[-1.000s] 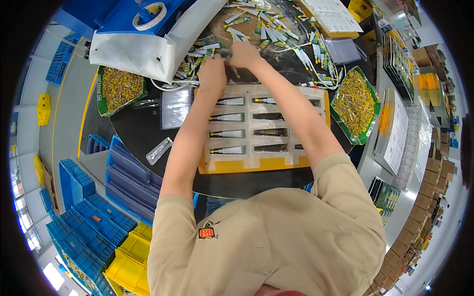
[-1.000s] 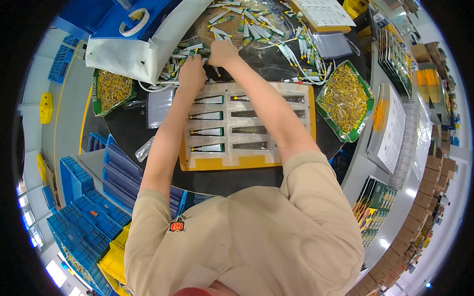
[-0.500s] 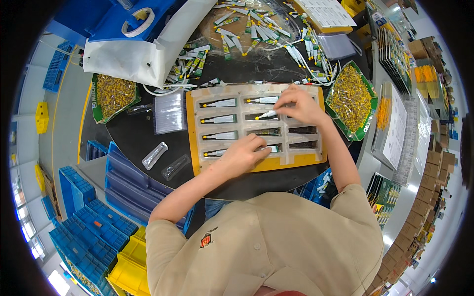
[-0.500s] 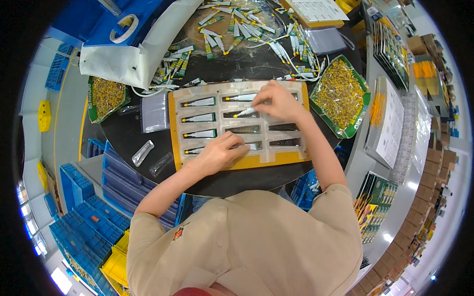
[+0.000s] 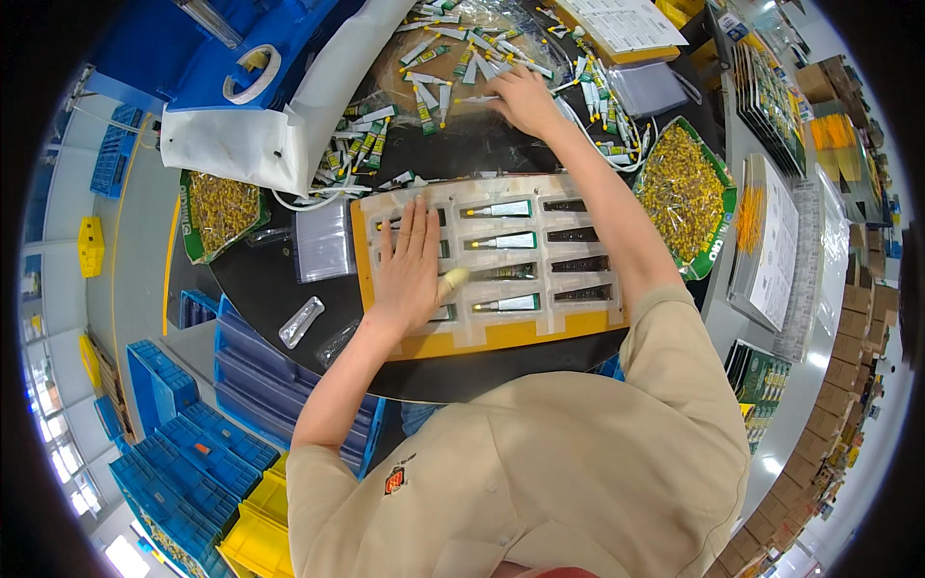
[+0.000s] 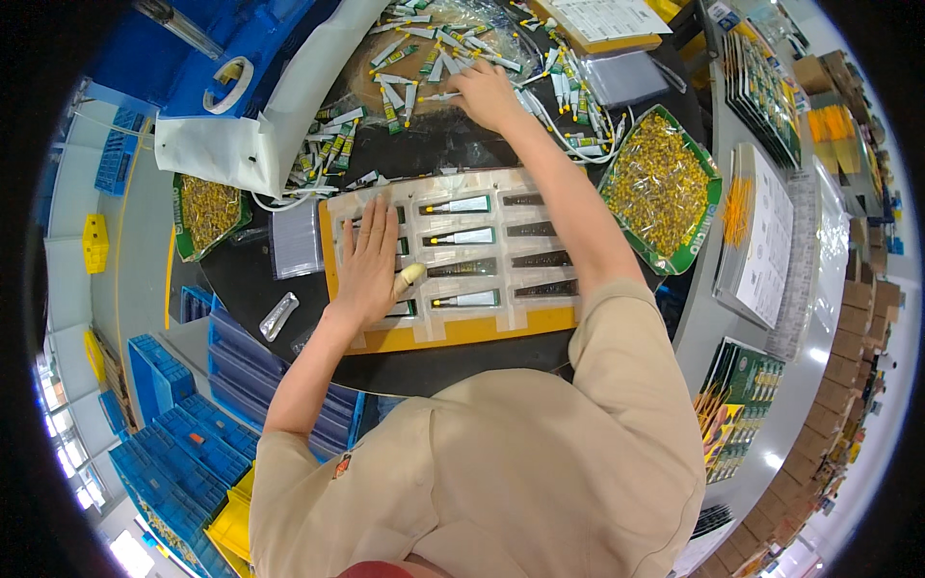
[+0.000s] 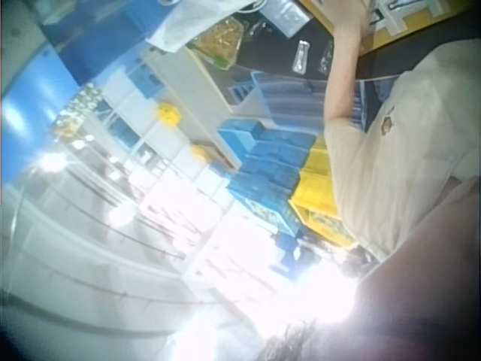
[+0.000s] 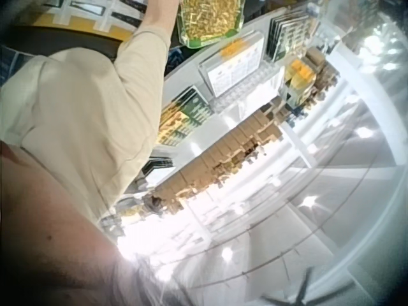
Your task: The person assembles small electronic components by placing them into a yellow tray with slots, then adds small yellow parts from a green tray. They repeatedly check a document, refill components from a yellow bin, and continue the assembly process.
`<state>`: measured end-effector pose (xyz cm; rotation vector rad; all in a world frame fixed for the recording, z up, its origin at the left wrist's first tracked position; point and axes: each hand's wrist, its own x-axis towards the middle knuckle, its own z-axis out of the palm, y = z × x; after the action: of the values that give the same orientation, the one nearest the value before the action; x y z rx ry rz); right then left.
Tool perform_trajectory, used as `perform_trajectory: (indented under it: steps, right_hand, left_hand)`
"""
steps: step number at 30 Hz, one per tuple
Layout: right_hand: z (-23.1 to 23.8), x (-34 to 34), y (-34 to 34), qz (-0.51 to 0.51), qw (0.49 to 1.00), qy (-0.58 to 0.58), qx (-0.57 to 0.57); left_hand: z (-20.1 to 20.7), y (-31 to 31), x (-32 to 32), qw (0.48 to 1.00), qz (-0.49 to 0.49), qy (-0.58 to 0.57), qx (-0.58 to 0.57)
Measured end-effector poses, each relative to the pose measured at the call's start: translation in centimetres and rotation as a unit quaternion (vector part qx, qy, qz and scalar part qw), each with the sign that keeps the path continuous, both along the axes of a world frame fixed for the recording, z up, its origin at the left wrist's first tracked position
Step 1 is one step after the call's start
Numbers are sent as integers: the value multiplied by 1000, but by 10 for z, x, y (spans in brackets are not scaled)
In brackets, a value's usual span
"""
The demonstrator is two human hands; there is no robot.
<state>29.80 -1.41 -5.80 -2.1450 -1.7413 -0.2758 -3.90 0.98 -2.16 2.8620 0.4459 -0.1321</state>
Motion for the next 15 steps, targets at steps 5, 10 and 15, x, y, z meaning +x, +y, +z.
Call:
perform_trajectory:
  steps: [5, 10, 15]
  right_hand:
    - [33, -16, -103, 3, 928, 371, 38]
    - [56, -34, -191, -41, 949, 311, -35]
    - [42, -17, -165, 49, 975, 211, -54]
  left_hand:
    - [1, 26, 41, 974, 3, -226, 4]
    - [-21, 76, 131, 963, -30, -249, 95]
    - [-29, 144, 178, 971, -91, -167, 145]
